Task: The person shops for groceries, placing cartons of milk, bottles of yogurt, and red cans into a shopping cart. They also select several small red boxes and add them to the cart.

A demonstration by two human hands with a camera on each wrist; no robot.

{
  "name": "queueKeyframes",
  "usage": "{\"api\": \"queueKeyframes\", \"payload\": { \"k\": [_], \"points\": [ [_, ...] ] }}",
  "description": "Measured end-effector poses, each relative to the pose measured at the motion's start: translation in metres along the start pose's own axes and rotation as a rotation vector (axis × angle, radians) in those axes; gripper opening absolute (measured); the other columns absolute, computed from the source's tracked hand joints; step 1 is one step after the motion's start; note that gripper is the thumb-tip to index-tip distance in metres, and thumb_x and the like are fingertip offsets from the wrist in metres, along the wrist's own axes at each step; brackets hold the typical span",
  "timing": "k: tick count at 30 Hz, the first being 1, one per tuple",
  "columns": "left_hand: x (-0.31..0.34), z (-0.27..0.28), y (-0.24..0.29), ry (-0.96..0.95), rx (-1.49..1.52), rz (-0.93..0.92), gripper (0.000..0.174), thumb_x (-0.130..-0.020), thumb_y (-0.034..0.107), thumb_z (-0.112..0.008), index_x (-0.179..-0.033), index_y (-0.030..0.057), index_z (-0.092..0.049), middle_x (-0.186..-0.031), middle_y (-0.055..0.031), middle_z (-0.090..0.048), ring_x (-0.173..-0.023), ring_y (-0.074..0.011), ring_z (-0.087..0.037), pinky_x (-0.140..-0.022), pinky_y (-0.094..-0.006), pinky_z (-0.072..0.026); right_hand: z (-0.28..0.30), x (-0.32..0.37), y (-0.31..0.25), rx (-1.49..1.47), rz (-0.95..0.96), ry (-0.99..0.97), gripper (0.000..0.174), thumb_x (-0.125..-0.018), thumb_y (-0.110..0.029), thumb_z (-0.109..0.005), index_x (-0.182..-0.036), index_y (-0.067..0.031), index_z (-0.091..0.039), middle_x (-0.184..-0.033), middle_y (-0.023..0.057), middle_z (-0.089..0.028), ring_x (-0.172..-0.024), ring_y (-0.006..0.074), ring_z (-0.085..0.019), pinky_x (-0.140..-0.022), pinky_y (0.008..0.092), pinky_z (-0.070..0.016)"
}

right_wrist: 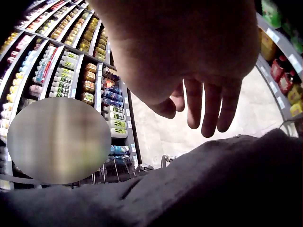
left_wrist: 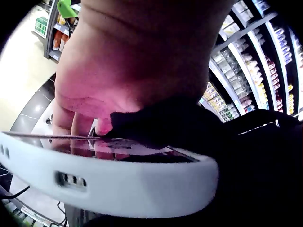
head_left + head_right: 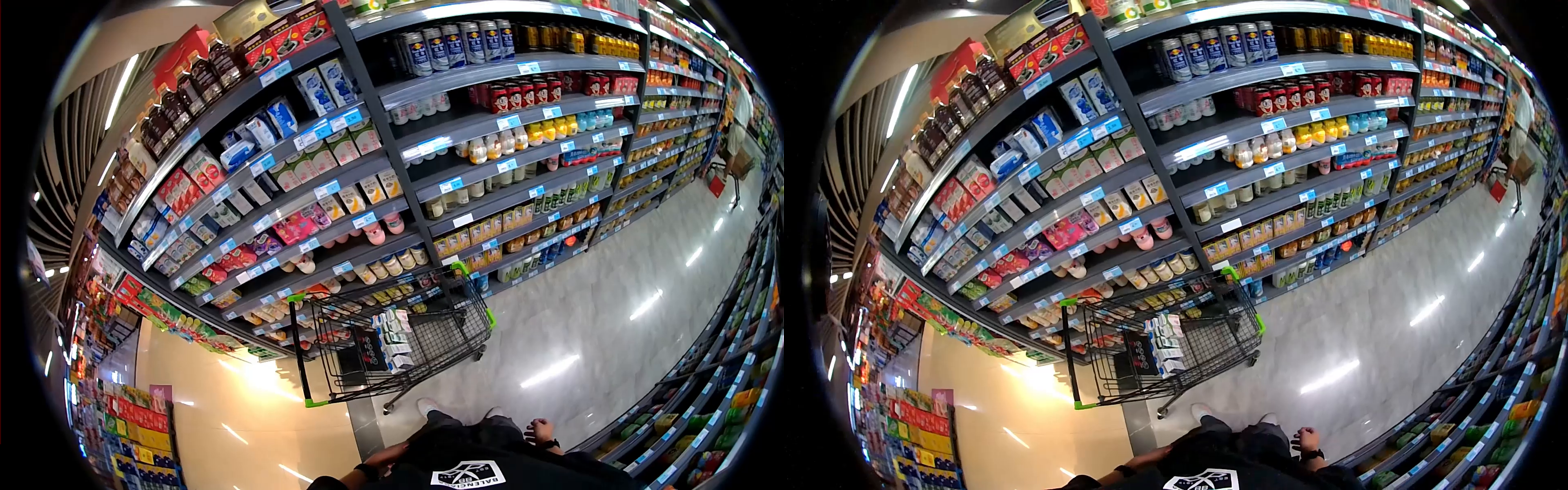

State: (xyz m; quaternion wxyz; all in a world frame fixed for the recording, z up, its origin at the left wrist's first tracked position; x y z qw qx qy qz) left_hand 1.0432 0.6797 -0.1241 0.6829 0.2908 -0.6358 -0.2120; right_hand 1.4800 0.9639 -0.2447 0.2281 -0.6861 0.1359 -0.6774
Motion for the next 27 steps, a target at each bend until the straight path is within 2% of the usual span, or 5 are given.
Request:
{"api": "queueKeyframes", "payload": {
  "k": [8, 11, 21, 23, 27],
  "points": [
    [0.053, -0.011, 0.077, -0.119, -0.077, -0.155, 0.032, -0.099, 0.047, -0.057, -0.092, 0.0157, -0.056, -0.069, 0.0046, -0.047, -0.054, -0.009, -0.042, -0.047, -0.0262, -0.0309, 0.005, -0.006, 0.001, -0.028, 0.003, -0.014, 0.019, -0.099, -0.017, -0.054, -0.116, -0.0089, -0.054, -0.095, 0.0147, -0.068, -0.072, 0.0342, -0.071, -0.058, 0.0464, -0.0579],
    [0.05, -0.004, 0.057, -0.077, -0.068, 0.194, 0.028, -0.096, 0.044, -0.058, -0.092, 0.0169, -0.056, -0.067, 0.0054, -0.047, -0.051, -0.008, -0.041, -0.044, -0.0252, -0.0267, 0.003, -0.005, 0.002, -0.014, -0.008, -0.024, 0.019, -0.099, -0.017, -0.054, -0.116, -0.0093, -0.054, -0.095, 0.0138, -0.068, -0.072, 0.0336, -0.071, -0.059, 0.0466, -0.058],
    [0.006, 0.08, -0.014, -0.234, 0.114, 0.394, 0.042, -0.111, 0.032, -0.048, -0.136, 0.0003, -0.06, -0.139, -0.0046, -0.058, -0.123, -0.0136, -0.051, -0.108, -0.0298, -0.04, -0.017, 0.013, 0.011, -0.118, 0.015, 0.03, 0.019, -0.1, -0.018, -0.054, -0.117, -0.0103, -0.054, -0.093, 0.0112, -0.067, -0.071, 0.0321, -0.071, -0.06, 0.0455, -0.0571],
    [0.012, 0.076, 0.012, -0.436, 0.017, 0.527, 0.052, -0.099, 0.069, -0.051, -0.073, 0.0231, -0.046, -0.053, 0.0088, -0.033, -0.04, -0.0067, -0.028, -0.038, -0.0244, -0.0208, -0.022, 0.023, 0.015, -0.127, 0.021, 0.05, 0.019, -0.1, -0.018, -0.055, -0.118, -0.0097, -0.053, -0.093, 0.0116, -0.067, -0.073, 0.0333, -0.071, -0.061, 0.047, -0.0572],
    [-0.034, 0.108, -0.026, -0.289, -0.271, 0.182, 0.054, -0.097, 0.071, -0.05, -0.112, 0.0196, -0.047, -0.055, 0.0056, -0.036, -0.04, -0.0082, -0.034, -0.037, -0.0246, -0.026, -0.041, 0.033, 0.012, -0.107, 0.029, 0.065, 0.023, -0.1, -0.019, -0.056, -0.121, -0.0083, -0.052, -0.096, 0.0126, -0.067, -0.078, 0.0369, -0.072, -0.065, 0.0511, -0.0574]
  ]
}}
Point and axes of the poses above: each hand's wrist, its own x-axis away from the middle knuckle, its own z-axis out of the back of the hand, y = z × x, the point moved 5 cm from there along -x, towards the middle knuckle
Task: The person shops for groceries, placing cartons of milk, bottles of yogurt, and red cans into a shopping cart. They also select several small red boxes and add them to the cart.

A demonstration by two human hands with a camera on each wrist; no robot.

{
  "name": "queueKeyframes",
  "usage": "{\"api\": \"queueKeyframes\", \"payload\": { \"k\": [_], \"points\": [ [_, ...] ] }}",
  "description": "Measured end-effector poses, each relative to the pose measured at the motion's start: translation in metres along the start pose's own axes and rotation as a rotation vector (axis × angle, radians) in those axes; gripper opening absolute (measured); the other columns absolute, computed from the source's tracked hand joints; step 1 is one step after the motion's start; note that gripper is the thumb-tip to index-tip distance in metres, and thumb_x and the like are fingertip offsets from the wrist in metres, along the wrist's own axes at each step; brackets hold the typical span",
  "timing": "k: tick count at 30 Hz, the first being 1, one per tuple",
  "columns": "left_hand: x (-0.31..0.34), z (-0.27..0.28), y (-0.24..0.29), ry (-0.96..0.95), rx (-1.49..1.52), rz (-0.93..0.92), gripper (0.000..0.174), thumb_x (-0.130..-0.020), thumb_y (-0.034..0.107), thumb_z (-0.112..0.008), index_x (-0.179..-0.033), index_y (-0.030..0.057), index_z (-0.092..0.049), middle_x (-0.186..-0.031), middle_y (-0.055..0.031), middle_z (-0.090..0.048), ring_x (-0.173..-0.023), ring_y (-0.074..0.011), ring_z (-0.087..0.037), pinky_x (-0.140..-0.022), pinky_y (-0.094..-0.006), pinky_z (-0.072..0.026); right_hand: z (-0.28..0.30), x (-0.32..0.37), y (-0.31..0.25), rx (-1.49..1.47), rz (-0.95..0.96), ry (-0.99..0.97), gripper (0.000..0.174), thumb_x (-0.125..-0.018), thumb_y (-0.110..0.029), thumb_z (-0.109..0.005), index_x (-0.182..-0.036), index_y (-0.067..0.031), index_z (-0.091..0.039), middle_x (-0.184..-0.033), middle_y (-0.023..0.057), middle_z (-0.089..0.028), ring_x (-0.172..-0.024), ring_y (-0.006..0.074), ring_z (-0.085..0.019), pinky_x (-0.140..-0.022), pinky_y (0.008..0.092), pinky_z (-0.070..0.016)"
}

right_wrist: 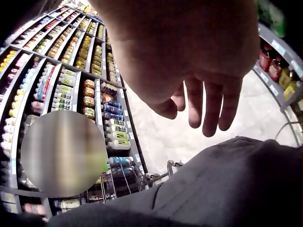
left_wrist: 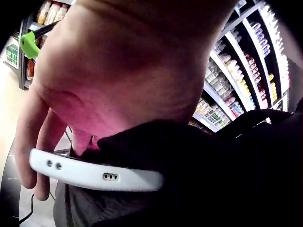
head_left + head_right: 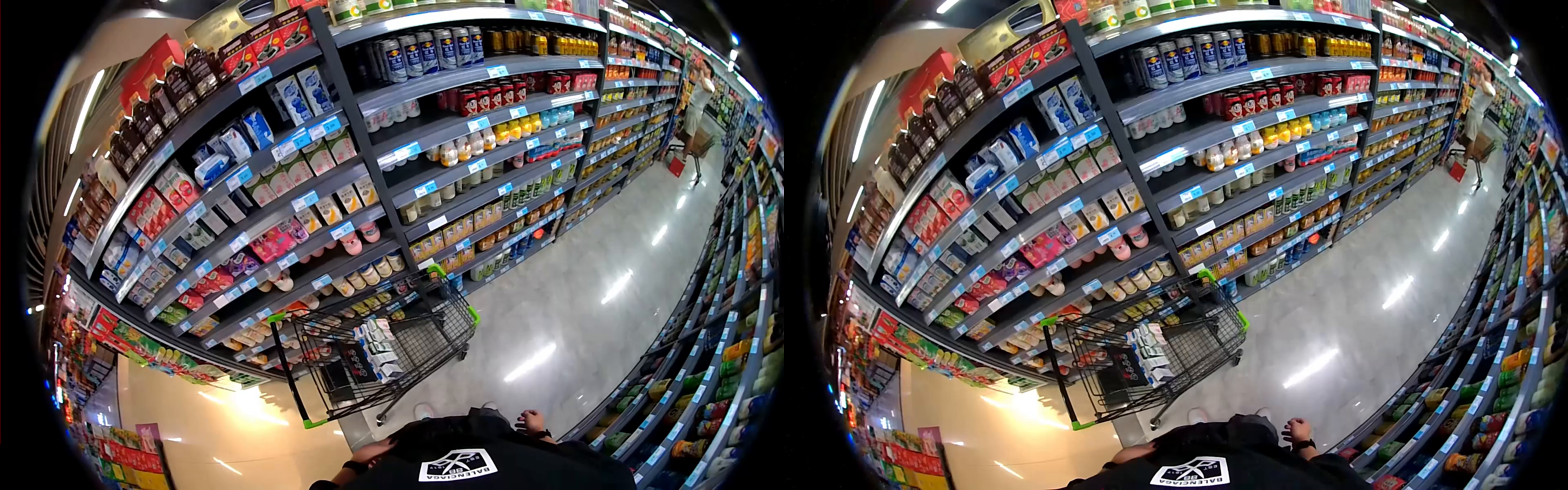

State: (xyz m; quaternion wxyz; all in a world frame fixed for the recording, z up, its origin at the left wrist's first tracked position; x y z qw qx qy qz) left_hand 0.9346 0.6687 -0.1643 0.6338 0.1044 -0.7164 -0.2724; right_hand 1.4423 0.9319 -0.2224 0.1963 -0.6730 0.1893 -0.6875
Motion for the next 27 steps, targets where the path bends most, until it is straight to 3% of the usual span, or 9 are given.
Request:
{"api": "queueKeyframes", "payload": {
  "k": [2, 5, 11, 13, 15, 17, 21, 25, 27],
  "points": [
    [-0.01, 0.008, -0.005, 0.026, -0.059, -0.13, 0.069, -0.097, 0.069, -0.052, -0.144, 0.0182, -0.045, -0.058, 0.005, -0.04, -0.041, -0.0077, -0.035, -0.037, -0.0242, -0.0273, -0.01, 0.002, 0.002, -0.002, 0.009, -0.001, 0.024, -0.1, -0.019, -0.057, -0.121, -0.009, -0.052, -0.098, 0.0126, -0.066, -0.08, 0.0371, -0.072, -0.067, 0.0519, -0.0573],
    [-0.037, 0.024, -0.019, -0.079, -0.135, -0.353, 0.065, -0.097, 0.064, -0.056, -0.142, 0.0176, -0.047, -0.058, 0.0067, -0.038, -0.041, -0.0048, -0.032, -0.037, -0.0221, -0.0235, -0.03, 0.017, -0.01, 0.03, 0.026, -0.024, 0.023, -0.099, -0.019, -0.057, -0.12, -0.0101, -0.053, -0.094, 0.0112, -0.066, -0.075, 0.0326, -0.072, -0.063, 0.0483, -0.0567],
    [0.077, 0.05, 0.093, 0.238, -0.439, -0.029, 0.048, -0.097, 0.056, -0.061, -0.115, 0.0119, -0.066, -0.069, -0.0052, -0.064, -0.054, -0.0187, -0.061, -0.05, -0.033, -0.0455, -0.066, 0.025, -0.014, 0.009, 0.068, -0.017, 0.022, -0.1, -0.018, -0.056, -0.119, -0.0093, -0.053, -0.091, 0.01, -0.067, -0.069, 0.0296, -0.071, -0.059, 0.0442, -0.0556],
    [0.135, 0.078, 0.152, 0.904, -0.453, -0.555, 0.038, -0.092, 0.043, -0.071, -0.104, 0.0061, -0.069, -0.079, -0.0091, -0.072, -0.067, -0.0285, -0.069, -0.062, -0.0411, -0.0526, -0.074, 0.031, -0.013, 0.024, 0.067, 0.001, 0.022, -0.1, -0.018, -0.056, -0.12, -0.0092, -0.053, -0.091, 0.0101, -0.067, -0.07, 0.0298, -0.071, -0.059, 0.0442, -0.0557],
    [0.151, 0.126, 0.139, 1.13, -0.047, -0.467, 0.032, -0.084, 0.028, -0.08, -0.102, 0.0034, -0.069, -0.089, -0.0105, -0.074, -0.085, -0.0305, -0.071, -0.076, -0.0435, -0.0544, -0.084, 0.038, -0.012, 0.039, 0.06, 0.023, 0.023, -0.1, -0.018, -0.056, -0.121, -0.0092, -0.053, -0.091, 0.0101, -0.067, -0.071, 0.03, -0.071, -0.059, 0.0442, -0.0558],
    [0.175, 0.176, 0.127, 1.536, -0.452, -0.468, 0.045, -0.08, 0.023, -0.083, -0.116, 0.0037, -0.066, -0.112, -0.0171, -0.072, -0.107, -0.0359, -0.067, -0.091, -0.0446, -0.0519, -0.087, 0.047, -0.01, 0.056, 0.074, 0.059, 0.026, -0.099, -0.019, -0.056, -0.123, -0.0095, -0.053, -0.091, 0.0099, -0.067, -0.073, 0.0298, -0.071, -0.06, 0.0441, -0.0561],
    [0.182, 0.226, 0.067, 1.977, -0.41, -0.062, 0.074, -0.077, 0.026, -0.085, -0.138, 0.0045, -0.048, -0.13, -0.0263, -0.061, -0.118, -0.0419, -0.06, -0.101, -0.0531, -0.0465, -0.08, 0.049, 0.001, 0.116, 0.132, 0.059, 0.03, -0.1, -0.026, -0.056, -0.124, -0.0089, -0.056, -0.098, 0.0099, -0.069, -0.077, 0.0258, -0.07, -0.062, 0.0387, -0.0566],
    [0.099, 0.243, -0.017, 1.274, 0.501, -0.063, 0.057, -0.08, 0.037, -0.081, -0.117, 0.0004, -0.058, -0.105, -0.0253, -0.072, -0.098, -0.0441, -0.07, -0.084, -0.0557, -0.055, -0.066, 0.069, 0.007, 0.117, 0.1, 0.106, 0.031, -0.102, -0.032, -0.058, -0.125, -0.012, -0.057, -0.104, 0.0075, -0.068, -0.09, 0.0244, -0.068, -0.075, 0.0411, -0.0561],
    [0.117, 0.234, 0.011, 1.536, 0.066, 0.165, 0.048, -0.084, 0.04, -0.074, -0.106, 0.0006, -0.06, -0.092, -0.0229, -0.074, -0.09, -0.0455, -0.071, -0.078, -0.0559, -0.0559, -0.063, 0.089, 0.005, 0.103, 0.106, 0.133, 0.032, -0.101, -0.029, -0.059, -0.127, -0.0122, -0.059, -0.101, 0.0073, -0.068, -0.085, 0.0234, -0.068, -0.073, 0.0399, -0.0554]
  ]
}}
Point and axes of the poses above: each hand's wrist, its own x-axis away from the middle knuckle, its own z-axis out of the back of the hand, y = z × x, the point moved 5 cm from there along -x, towards the middle knuckle
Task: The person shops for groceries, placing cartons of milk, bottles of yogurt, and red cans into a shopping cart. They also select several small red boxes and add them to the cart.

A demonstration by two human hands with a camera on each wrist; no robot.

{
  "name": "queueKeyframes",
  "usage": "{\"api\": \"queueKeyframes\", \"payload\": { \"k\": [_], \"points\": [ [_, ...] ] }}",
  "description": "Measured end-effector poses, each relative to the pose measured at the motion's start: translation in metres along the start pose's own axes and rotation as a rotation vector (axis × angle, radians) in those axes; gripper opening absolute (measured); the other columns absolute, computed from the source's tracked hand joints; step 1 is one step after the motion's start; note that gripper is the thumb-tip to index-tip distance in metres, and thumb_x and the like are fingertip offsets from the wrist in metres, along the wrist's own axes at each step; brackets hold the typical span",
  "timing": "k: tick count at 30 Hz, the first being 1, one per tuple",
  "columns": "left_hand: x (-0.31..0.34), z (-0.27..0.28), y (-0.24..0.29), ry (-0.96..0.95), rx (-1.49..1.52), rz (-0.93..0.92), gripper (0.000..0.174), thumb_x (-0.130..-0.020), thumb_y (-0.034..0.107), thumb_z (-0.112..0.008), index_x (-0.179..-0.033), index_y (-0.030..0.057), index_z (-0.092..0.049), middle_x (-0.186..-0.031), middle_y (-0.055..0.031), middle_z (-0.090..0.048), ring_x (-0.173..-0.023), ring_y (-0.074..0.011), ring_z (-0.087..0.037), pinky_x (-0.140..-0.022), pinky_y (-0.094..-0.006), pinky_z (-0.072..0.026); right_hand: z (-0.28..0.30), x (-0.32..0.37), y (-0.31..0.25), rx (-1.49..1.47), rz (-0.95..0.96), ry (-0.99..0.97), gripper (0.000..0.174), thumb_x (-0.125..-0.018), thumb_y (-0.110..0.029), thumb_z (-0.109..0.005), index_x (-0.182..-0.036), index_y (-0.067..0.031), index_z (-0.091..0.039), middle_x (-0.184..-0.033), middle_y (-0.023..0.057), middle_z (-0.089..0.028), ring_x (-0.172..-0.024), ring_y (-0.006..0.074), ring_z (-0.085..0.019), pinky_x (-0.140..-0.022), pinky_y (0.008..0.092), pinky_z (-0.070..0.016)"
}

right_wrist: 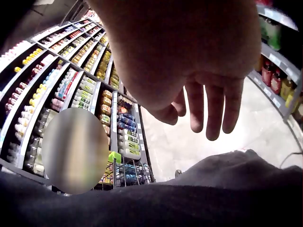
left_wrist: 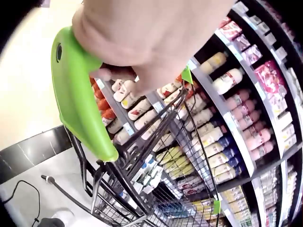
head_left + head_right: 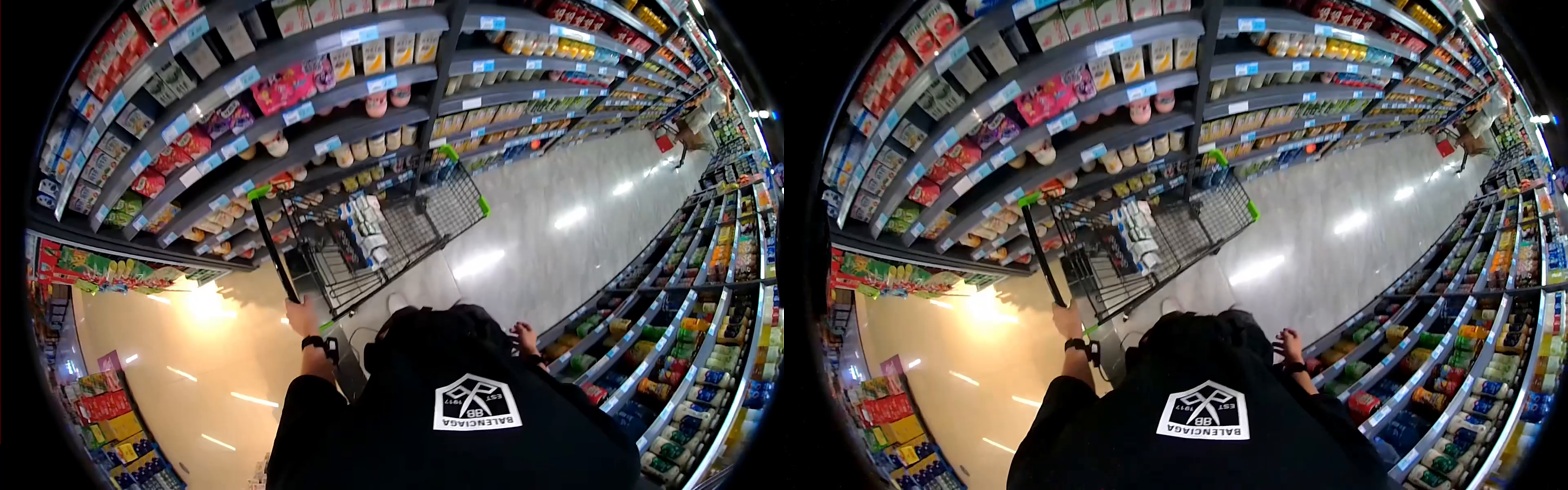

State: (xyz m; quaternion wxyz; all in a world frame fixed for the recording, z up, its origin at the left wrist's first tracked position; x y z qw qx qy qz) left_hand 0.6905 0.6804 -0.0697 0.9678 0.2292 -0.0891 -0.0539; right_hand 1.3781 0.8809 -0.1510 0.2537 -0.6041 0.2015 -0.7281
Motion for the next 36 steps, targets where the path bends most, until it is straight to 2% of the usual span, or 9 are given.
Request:
{"api": "queueKeyframes", "payload": {
  "k": [5, 6, 8, 10, 15, 17, 28, 32, 36],
  "points": [
    [0.012, 0.002, 0.002, -0.061, 0.016, 0.077, 0.052, -0.087, 0.046, -0.072, -0.111, 0.0009, -0.061, -0.102, -0.0249, -0.073, -0.097, -0.0476, -0.07, -0.083, -0.0559, -0.0557, 0.019, 0.042, 0.0, -0.005, 0.051, 0.113, 0.03, -0.096, -0.015, -0.063, -0.121, 0.0012, -0.063, -0.098, 0.0114, -0.07, -0.084, 0.0226, -0.069, -0.076, 0.0357, -0.0564],
    [0.017, 0.002, 0.009, -0.044, -0.008, 0.084, 0.054, -0.088, 0.046, -0.072, -0.114, 0.0008, -0.061, -0.105, -0.0252, -0.073, -0.098, -0.0478, -0.069, -0.085, -0.0559, -0.0556, 0.033, 0.023, 0.021, -0.029, 0.009, 0.035, 0.035, -0.098, -0.018, -0.058, -0.131, -0.0066, -0.054, -0.096, 0.0087, -0.065, -0.07, 0.0222, -0.066, -0.048, 0.0343, -0.05],
    [0.026, -0.002, 0.009, -0.009, -0.011, 0.072, 0.057, -0.088, 0.047, -0.071, -0.122, 0.002, -0.061, -0.11, -0.0255, -0.072, -0.101, -0.0476, -0.069, -0.086, -0.0563, -0.055, 0.038, 0.028, 0.025, -0.066, 0.014, 0.097, 0.031, -0.101, -0.019, -0.056, -0.129, -0.0064, -0.056, -0.094, 0.0088, -0.067, -0.064, 0.0198, -0.064, -0.043, 0.0312, -0.0466],
    [0.03, -0.004, 0.015, -0.055, -0.008, 0.114, 0.071, -0.089, 0.048, -0.073, -0.135, -0.0032, -0.057, -0.114, -0.0274, -0.071, -0.107, -0.0464, -0.068, -0.09, -0.054, -0.0553, 0.043, 0.026, 0.029, -0.033, 0.015, 0.094, 0.03, -0.102, -0.02, -0.056, -0.129, -0.0064, -0.056, -0.092, 0.0084, -0.068, -0.063, 0.0189, -0.064, -0.044, 0.0312, -0.0471],
    [0.036, -0.026, 0.012, -0.02, 0.041, 0.033, 0.068, -0.087, 0.051, -0.075, -0.127, -0.0021, -0.059, -0.114, -0.027, -0.071, -0.105, -0.0472, -0.068, -0.088, -0.0547, -0.0554, 0.054, -0.005, 0.055, -0.059, 0.078, 0.028, 0.031, -0.101, -0.021, -0.059, -0.127, -0.0045, -0.06, -0.089, 0.0061, -0.069, -0.064, 0.0171, -0.064, -0.047, 0.0305, -0.0476],
    [0.05, -0.019, 0.028, -0.022, 0.039, 0.025, 0.051, -0.086, 0.038, -0.075, -0.112, -0.0037, -0.06, -0.099, -0.0278, -0.071, -0.093, -0.0477, -0.068, -0.081, -0.0552, -0.0531, 0.068, -0.029, 0.075, -0.041, 0.237, 0.061, 0.028, -0.099, -0.021, -0.063, -0.121, -0.0033, -0.065, -0.088, 0.0049, -0.069, -0.063, 0.0166, -0.062, -0.048, 0.0296, -0.0466],
    [0.096, -0.046, 0.074, 0.035, -0.004, -0.112, 0.046, -0.078, 0.021, -0.081, -0.108, -0.0037, -0.056, -0.095, -0.0283, -0.07, -0.093, -0.0498, -0.067, -0.081, -0.0546, -0.0543, 0.1, -0.057, 0.079, -0.113, 0.144, -0.027, 0.02, -0.097, -0.018, -0.069, -0.105, 0.0003, -0.07, -0.082, 0.0036, -0.068, -0.068, 0.0142, -0.061, -0.061, 0.028, -0.0494],
    [0.104, -0.074, 0.075, 0.033, -0.041, -0.148, 0.056, -0.079, 0.021, -0.081, -0.119, -0.0006, -0.049, -0.104, -0.0281, -0.069, -0.099, -0.049, -0.067, -0.085, -0.055, -0.0542, 0.129, -0.066, 0.067, 0.125, 0.226, 0.166, 0.02, -0.094, -0.016, -0.071, -0.102, 0.0017, -0.074, -0.084, 0.0031, -0.07, -0.07, 0.0101, -0.06, -0.062, 0.0251, -0.0468],
    [0.122, -0.071, 0.113, -0.265, -0.129, -0.043, 0.075, -0.078, 0.026, -0.082, -0.132, -0.0033, -0.039, -0.122, -0.0301, -0.066, -0.114, -0.0475, -0.064, -0.093, -0.0509, -0.0544, 0.179, -0.083, 0.039, 0.058, 0.18, 0.102, 0.014, -0.094, -0.011, -0.067, -0.102, 0.0015, -0.07, -0.081, 0.0063, -0.069, -0.065, 0.0154, -0.062, -0.058, 0.0285, -0.0493]
  ]
}}
Point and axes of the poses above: each hand's wrist, its own x-axis away from the middle knuckle, its own z-axis out of the back of the hand, y = z × x, the point moved 5 cm from there along -x, towards the middle knuckle
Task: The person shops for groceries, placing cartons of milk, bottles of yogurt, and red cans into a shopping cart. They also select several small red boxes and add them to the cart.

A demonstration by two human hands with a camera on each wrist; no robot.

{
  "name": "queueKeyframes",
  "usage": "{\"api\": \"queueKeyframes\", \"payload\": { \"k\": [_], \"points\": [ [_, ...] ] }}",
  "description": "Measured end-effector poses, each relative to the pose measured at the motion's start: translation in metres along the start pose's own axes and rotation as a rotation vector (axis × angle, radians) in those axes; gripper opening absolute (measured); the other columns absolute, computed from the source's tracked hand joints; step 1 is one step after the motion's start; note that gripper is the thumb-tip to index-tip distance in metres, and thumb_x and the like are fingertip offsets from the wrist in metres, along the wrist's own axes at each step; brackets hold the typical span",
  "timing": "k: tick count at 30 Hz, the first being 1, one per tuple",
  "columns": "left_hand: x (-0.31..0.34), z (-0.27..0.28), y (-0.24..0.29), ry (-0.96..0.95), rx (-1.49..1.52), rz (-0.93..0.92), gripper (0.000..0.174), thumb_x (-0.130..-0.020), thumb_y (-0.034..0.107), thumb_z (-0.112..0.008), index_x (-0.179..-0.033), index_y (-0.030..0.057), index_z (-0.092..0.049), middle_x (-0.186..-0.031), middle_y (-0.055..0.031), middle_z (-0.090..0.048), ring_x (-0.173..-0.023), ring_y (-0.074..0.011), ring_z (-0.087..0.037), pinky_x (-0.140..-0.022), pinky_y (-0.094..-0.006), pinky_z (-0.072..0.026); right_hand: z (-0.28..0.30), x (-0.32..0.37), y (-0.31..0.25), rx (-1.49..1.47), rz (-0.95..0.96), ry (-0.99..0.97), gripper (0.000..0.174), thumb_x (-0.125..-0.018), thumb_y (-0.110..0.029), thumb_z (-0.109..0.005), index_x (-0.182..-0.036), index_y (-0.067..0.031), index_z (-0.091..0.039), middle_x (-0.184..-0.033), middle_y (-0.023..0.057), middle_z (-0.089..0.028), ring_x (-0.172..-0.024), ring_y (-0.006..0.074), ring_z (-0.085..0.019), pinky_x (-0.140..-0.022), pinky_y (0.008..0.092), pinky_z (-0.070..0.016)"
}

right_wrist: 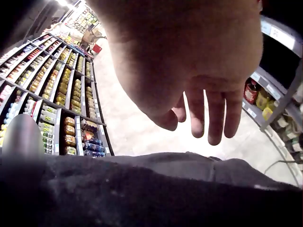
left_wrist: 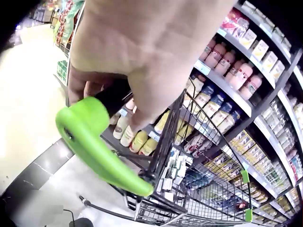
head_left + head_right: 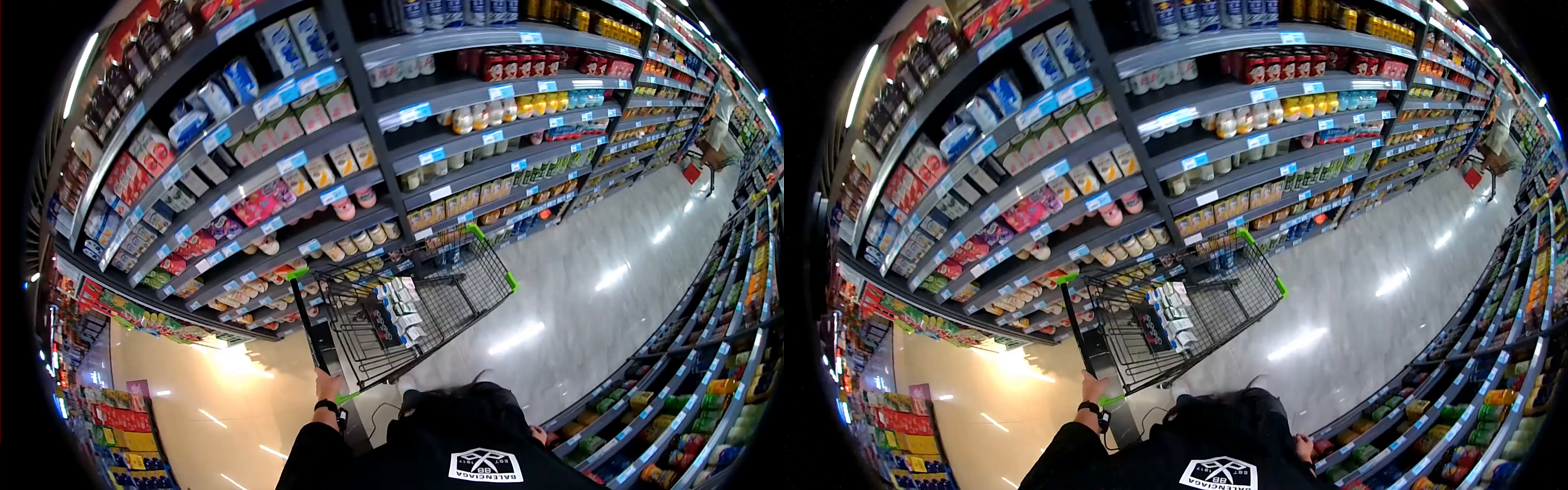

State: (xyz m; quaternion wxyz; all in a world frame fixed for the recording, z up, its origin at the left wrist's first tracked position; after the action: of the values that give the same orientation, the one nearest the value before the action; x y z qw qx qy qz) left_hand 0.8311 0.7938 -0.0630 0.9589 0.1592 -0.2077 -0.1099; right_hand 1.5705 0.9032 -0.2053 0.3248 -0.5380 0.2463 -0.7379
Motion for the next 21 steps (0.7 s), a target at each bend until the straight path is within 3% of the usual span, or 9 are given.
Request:
{"api": "queueKeyframes", "payload": {
  "k": [2, 4, 6, 7, 9, 14, 16, 18, 21],
  "points": [
    [0.005, -0.008, 0.016, -0.078, 0.056, 0.104, 0.084, -0.076, 0.029, -0.083, -0.136, -0.0067, -0.037, -0.126, -0.0323, -0.064, -0.119, -0.047, -0.063, -0.098, -0.0483, -0.0532, 0.016, -0.03, 0.026, -0.203, -0.208, -0.08, 0.006, -0.096, -0.008, -0.061, -0.1, -0.0032, -0.062, -0.076, 0.0083, -0.065, -0.059, 0.0224, -0.063, -0.051, 0.0337, -0.0495],
    [-0.002, -0.028, 0.018, -0.08, 0.038, 0.114, 0.098, -0.075, 0.027, -0.082, -0.146, -0.0076, -0.024, -0.125, -0.036, -0.062, -0.12, -0.0464, -0.063, -0.101, -0.0462, -0.0526, 0.036, -0.039, -0.003, -0.303, -0.235, -0.08, 0.008, -0.098, -0.012, -0.057, -0.105, -0.0079, -0.056, -0.076, 0.0082, -0.062, -0.058, 0.0254, -0.063, -0.048, 0.0364, -0.0487],
    [-0.02, -0.055, 0.007, 0.056, -0.089, 0.038, 0.101, -0.077, 0.022, -0.079, -0.151, -0.0081, -0.016, -0.125, -0.0356, -0.062, -0.119, -0.0449, -0.064, -0.099, -0.0468, -0.0531, 0.056, -0.059, -0.018, -0.361, -0.36, -0.065, 0.015, -0.099, -0.017, -0.057, -0.112, -0.0106, -0.054, -0.077, 0.0077, -0.061, -0.058, 0.026, -0.063, -0.049, 0.0385, -0.0494],
    [-0.018, -0.057, 0.016, 0.063, -0.081, 0.038, 0.101, -0.077, 0.022, -0.079, -0.151, -0.0081, -0.016, -0.125, -0.0356, -0.062, -0.119, -0.0449, -0.064, -0.099, -0.0468, -0.0531, 0.063, -0.069, -0.029, -0.381, -0.336, -0.005, 0.018, -0.097, -0.018, -0.057, -0.113, -0.0114, -0.053, -0.077, 0.0065, -0.061, -0.058, 0.0262, -0.063, -0.049, 0.0402, -0.0496],
    [0.0, -0.065, 0.035, -0.185, 0.002, 0.174, 0.105, -0.078, 0.019, -0.076, -0.155, -0.0092, -0.01, -0.123, -0.0339, -0.064, -0.117, -0.0427, -0.065, -0.098, -0.0469, -0.0532, 0.076, -0.089, -0.056, -0.358, -0.307, -0.003, 0.019, -0.096, -0.016, -0.056, -0.115, -0.012, -0.054, -0.079, 0.0059, -0.063, -0.06, 0.0261, -0.065, -0.05, 0.0401, -0.0513],
    [0.025, -0.086, 0.077, -0.155, -0.075, 0.089, 0.108, -0.085, 0.019, -0.07, -0.157, -0.0118, 0.004, -0.127, -0.0349, -0.064, -0.118, -0.0428, -0.065, -0.096, -0.0449, -0.0533, 0.062, -0.145, -0.114, -0.158, -0.125, -0.093, 0.022, -0.098, -0.019, -0.056, -0.119, -0.0124, -0.055, -0.085, 0.0067, -0.065, -0.066, 0.0244, -0.069, -0.052, 0.0386, -0.0538],
    [0.036, -0.091, 0.094, -0.193, -0.038, 0.068, 0.109, -0.085, 0.022, -0.07, -0.156, -0.0127, 0.005, -0.125, -0.0332, -0.065, -0.118, -0.0428, -0.065, -0.097, -0.0453, -0.053, 0.041, -0.166, -0.151, -0.074, -0.062, -0.181, 0.022, -0.097, -0.017, -0.056, -0.118, -0.0108, -0.058, -0.09, 0.0083, -0.068, -0.071, 0.0236, -0.07, -0.057, 0.036, -0.0547],
    [0.037, -0.104, 0.103, -0.12, -0.045, 0.082, 0.095, -0.087, 0.028, -0.07, -0.155, -0.0093, -0.015, -0.124, -0.0311, -0.067, -0.114, -0.044, -0.066, -0.094, -0.0489, -0.0533, 0.012, -0.182, -0.21, -0.02, 0.024, -0.266, 0.025, -0.097, -0.018, -0.058, -0.12, -0.009, -0.059, -0.094, 0.0095, -0.069, -0.074, 0.0226, -0.07, -0.059, 0.0354, -0.0548],
    [0.067, -0.097, 0.146, 0.017, 0.041, 0.047, 0.08, -0.088, 0.026, -0.07, -0.149, -0.0056, -0.031, -0.119, -0.0305, -0.067, -0.11, -0.0467, -0.066, -0.091, -0.0535, -0.0532, -0.036, -0.195, -0.33, 0.106, 0.237, -0.343, 0.031, -0.096, -0.017, -0.064, -0.125, -0.0073, -0.062, -0.1, 0.0086, -0.072, -0.078, 0.0202, -0.071, -0.064, 0.0323, -0.0552]
  ]
}}
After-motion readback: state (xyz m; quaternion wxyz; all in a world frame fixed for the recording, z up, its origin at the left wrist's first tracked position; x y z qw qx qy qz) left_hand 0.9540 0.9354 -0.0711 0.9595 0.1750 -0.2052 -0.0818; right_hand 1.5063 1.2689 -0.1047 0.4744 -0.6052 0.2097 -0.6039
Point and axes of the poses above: each hand's wrist, its own x-axis away from the middle knuckle, its own z-axis out of the back of the hand, y = z × x, the point moved 5 cm from there along -x, towards the middle knuckle
